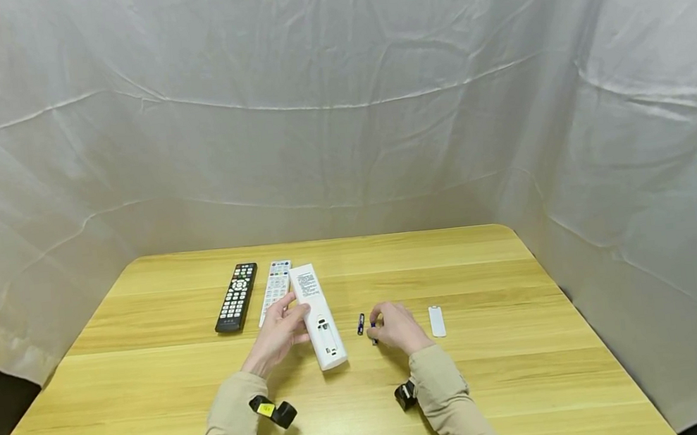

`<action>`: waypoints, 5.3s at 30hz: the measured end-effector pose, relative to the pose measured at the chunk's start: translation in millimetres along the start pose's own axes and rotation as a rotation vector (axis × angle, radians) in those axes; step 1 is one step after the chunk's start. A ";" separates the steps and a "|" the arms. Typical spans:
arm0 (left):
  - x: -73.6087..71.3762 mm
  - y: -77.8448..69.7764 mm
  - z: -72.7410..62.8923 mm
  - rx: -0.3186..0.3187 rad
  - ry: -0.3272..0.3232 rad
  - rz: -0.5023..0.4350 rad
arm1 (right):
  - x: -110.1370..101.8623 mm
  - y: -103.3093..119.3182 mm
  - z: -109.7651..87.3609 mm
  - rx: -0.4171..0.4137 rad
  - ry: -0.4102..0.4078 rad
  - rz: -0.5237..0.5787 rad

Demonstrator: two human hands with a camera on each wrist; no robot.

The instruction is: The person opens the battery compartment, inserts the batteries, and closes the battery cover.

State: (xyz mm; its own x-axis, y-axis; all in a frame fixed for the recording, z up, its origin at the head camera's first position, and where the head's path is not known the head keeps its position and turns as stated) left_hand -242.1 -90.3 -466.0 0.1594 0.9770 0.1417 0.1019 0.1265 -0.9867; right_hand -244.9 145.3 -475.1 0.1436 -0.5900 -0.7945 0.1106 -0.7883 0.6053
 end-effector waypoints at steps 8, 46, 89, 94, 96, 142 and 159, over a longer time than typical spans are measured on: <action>-0.3 0.4 -0.7 0.001 0.003 0.001 | -0.6 -0.8 -1.8 -0.003 -0.004 0.005; 0.9 -3.4 -1.6 0.000 0.000 -0.028 | -6.9 4.3 -1.4 0.040 -0.018 0.223; 1.3 -0.5 0.6 -0.009 -0.011 -0.026 | -11.9 58.8 -17.6 -0.351 -0.120 0.529; 1.4 -0.7 0.1 -0.008 -0.003 -0.034 | -17.9 80.2 -32.1 -0.368 -0.103 0.521; 1.4 -0.8 0.2 -0.006 -0.001 -0.034 | -16.7 81.9 -33.4 -0.374 -0.107 0.521; 2.4 -1.0 -0.7 0.005 0.005 -0.022 | 18.4 85.2 -34.8 -0.429 -0.171 0.095; 4.4 1.8 -0.5 0.038 0.015 -0.020 | 19.3 87.7 -37.4 -0.490 -0.170 -0.073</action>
State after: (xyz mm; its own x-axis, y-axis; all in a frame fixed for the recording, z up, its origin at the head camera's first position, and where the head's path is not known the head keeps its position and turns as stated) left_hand -240.7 -85.9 -467.1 0.1724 0.9715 0.1627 0.0677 0.1531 -0.9859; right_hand -195.6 71.3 -435.6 -0.0390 -0.5884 -0.8076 0.5670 -0.6785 0.4670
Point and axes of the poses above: each hand's wrist, its own z-axis towards the middle knuckle, its own x-axis out of the palm, y = z × x, the point moved 2 cm from there along z, towards the middle knuckle, and after that the axes turned 1 degree about -y, right-handed, at the moved point
